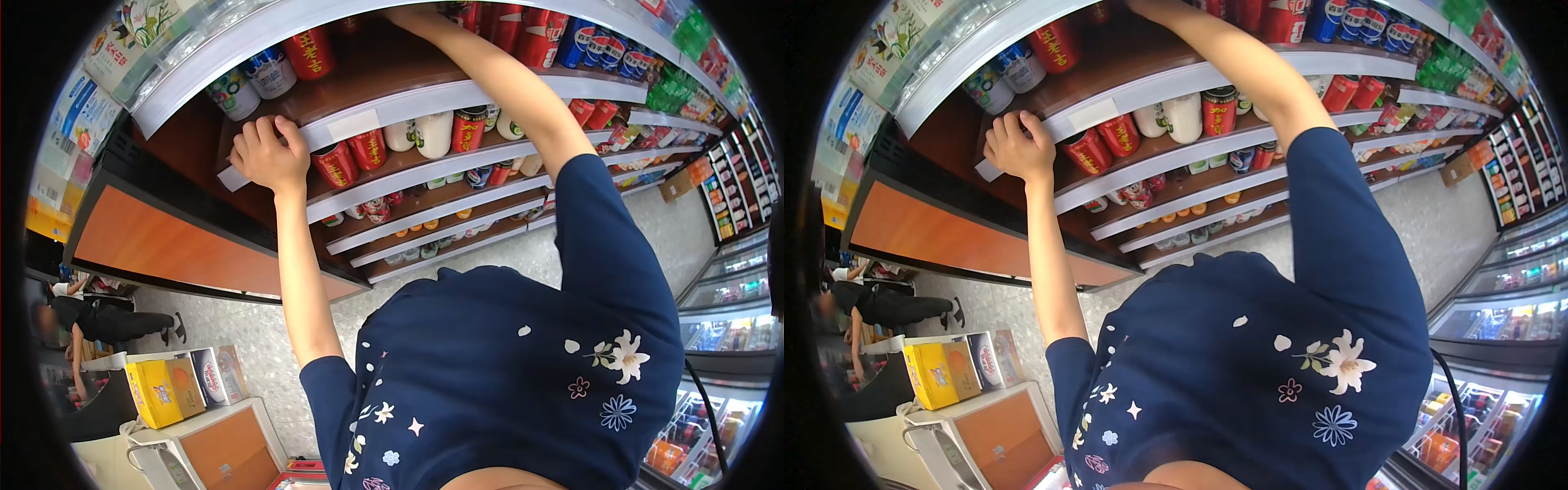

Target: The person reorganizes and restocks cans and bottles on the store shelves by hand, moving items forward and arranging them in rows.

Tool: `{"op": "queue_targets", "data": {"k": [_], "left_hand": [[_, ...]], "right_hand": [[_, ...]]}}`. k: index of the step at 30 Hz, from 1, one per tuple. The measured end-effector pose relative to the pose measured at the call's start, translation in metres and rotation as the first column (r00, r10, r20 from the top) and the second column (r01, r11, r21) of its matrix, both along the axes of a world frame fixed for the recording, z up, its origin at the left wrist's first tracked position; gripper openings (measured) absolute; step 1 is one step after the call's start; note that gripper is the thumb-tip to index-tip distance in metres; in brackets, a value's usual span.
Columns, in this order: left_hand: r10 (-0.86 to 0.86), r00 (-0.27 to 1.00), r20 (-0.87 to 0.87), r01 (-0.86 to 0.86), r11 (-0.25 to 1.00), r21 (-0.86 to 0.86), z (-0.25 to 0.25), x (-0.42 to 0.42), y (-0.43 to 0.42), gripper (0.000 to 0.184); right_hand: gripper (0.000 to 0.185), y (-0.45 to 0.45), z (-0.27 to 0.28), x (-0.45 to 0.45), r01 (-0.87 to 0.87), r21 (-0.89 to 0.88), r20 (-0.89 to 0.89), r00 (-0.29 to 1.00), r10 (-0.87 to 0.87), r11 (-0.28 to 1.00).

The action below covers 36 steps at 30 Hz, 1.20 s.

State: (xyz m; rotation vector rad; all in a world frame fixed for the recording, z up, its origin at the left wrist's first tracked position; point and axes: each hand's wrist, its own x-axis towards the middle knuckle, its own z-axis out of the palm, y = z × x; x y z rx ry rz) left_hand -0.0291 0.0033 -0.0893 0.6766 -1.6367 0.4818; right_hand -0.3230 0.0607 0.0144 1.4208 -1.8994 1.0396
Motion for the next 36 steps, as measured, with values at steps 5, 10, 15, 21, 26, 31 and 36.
{"op": "queue_targets", "data": {"k": [5, 10, 15, 21, 26, 31, 36], "left_hand": [[-0.014, 1.000, -0.010, 0.013, 1.000, -0.021, 0.002, 0.000, 0.001, 0.016], [-0.031, 0.999, -0.011, 0.031, 0.999, -0.012, 0.002, 0.001, 0.002, 0.017], [-0.052, 0.998, -0.031, 0.051, 0.998, -0.026, 0.002, 0.000, 0.001, 0.017], [-0.067, 0.997, -0.048, 0.066, 0.998, -0.024, 0.003, 0.000, 0.002, 0.013], [-0.054, 0.997, -0.049, 0.054, 0.998, -0.015, 0.002, 0.000, 0.002, 0.014], [-0.055, 0.998, -0.041, 0.055, 0.998, -0.011, 0.002, 0.000, 0.001, 0.017], [-0.101, 0.994, -0.045, 0.100, 0.995, -0.010, 0.003, 0.002, 0.002, 0.017]], "right_hand": [[0.036, 0.008, 0.000, -0.030, 0.064, -0.049, -0.024, 0.998, -0.065, 0.997], [0.037, 0.001, 0.002, -0.048, 0.091, -0.069, -0.033, 0.995, -0.094, 0.993], [0.038, -0.005, 0.002, -0.055, 0.112, -0.072, -0.027, 0.993, -0.114, 0.991], [0.039, 0.003, 0.004, -0.046, 0.118, -0.044, -0.006, 0.993, -0.118, 0.992], [0.039, 0.017, 0.008, -0.003, 0.069, 0.017, 0.030, 0.997, -0.069, 0.997], [0.040, 0.022, 0.007, 0.050, -0.040, 0.066, 0.051, 0.998, 0.036, 0.997], [0.041, 0.007, -0.001, 0.059, -0.059, 0.070, 0.053, 0.997, 0.055, 0.996]]}}
